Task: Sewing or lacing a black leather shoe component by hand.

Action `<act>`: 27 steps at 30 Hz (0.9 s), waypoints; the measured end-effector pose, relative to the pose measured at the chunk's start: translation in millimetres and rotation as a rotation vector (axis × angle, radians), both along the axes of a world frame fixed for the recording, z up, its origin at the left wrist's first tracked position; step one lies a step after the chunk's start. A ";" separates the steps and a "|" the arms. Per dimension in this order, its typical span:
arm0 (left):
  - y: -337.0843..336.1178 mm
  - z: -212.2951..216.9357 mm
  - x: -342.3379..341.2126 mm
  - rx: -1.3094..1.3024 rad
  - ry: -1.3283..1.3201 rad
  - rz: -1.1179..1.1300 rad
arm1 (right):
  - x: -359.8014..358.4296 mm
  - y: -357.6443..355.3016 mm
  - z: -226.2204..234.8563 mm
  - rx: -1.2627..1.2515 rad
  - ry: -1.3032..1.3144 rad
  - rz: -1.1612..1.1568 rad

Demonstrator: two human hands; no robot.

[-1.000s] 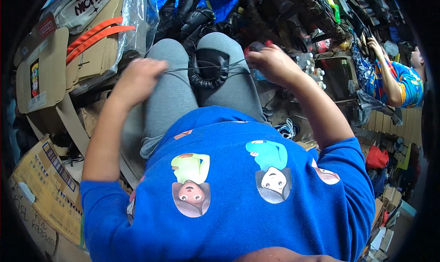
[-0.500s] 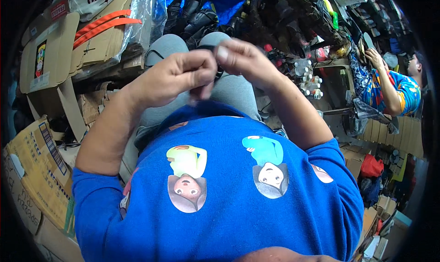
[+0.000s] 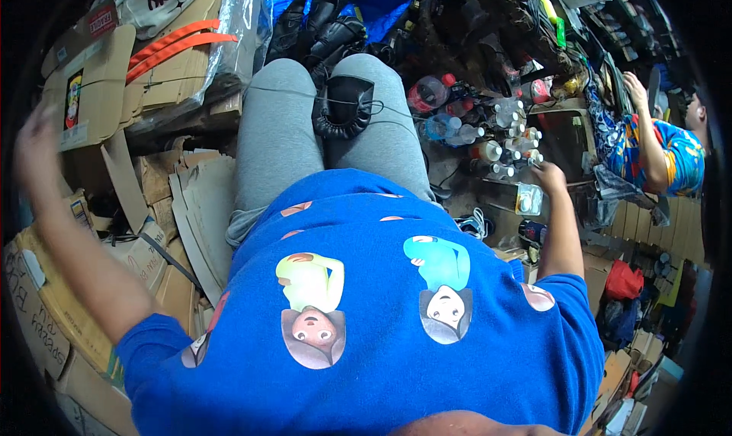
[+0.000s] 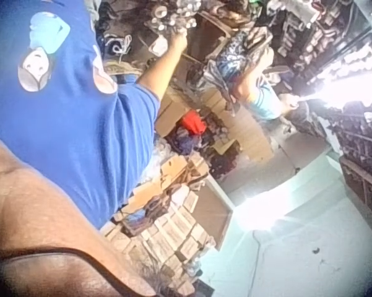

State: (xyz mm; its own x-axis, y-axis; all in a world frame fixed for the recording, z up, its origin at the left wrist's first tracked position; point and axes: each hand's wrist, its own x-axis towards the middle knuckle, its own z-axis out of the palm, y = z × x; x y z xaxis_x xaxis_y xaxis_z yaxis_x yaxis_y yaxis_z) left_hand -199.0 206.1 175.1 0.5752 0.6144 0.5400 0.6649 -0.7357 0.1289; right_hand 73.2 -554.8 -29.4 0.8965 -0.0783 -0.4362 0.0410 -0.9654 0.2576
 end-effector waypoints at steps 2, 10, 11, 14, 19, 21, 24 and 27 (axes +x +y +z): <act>-56.9 -89.3 50.4 -0.555 -0.268 -0.455 | -19.6 78.5 4.6 0.641 0.005 0.172; -214.5 -160.1 106.9 -0.862 0.347 -1.005 | -64.8 302.4 26.5 1.301 0.470 0.103; -212.2 -163.4 106.6 -0.862 0.347 -1.009 | -63.3 304.4 26.5 1.300 0.466 0.102; -196.3 -172.0 100.6 -0.663 0.411 -1.153 | -58.4 309.5 24.3 1.256 0.477 0.098; -125.1 -174.1 78.2 -0.850 0.335 -0.942 | -47.5 295.5 17.9 1.193 0.376 0.146; -107.7 -181.6 70.8 -0.996 0.275 -0.936 | -46.5 291.1 16.0 1.253 0.395 0.166; -106.3 -160.2 73.9 -1.405 -0.080 -0.494 | -37.3 271.5 21.4 1.416 0.401 0.068; -139.4 -152.3 96.2 -0.885 -0.175 -0.886 | -34.4 279.5 40.0 1.206 0.209 0.219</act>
State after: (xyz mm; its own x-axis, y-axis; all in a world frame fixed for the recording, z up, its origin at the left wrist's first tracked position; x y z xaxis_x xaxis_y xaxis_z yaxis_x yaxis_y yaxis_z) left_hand -102.8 66.7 22.9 0.9360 0.2453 0.2524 -0.0860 -0.5359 0.8399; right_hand 38.8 -275.2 10.6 0.7450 0.6136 -0.2617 0.1641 -0.5488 -0.8197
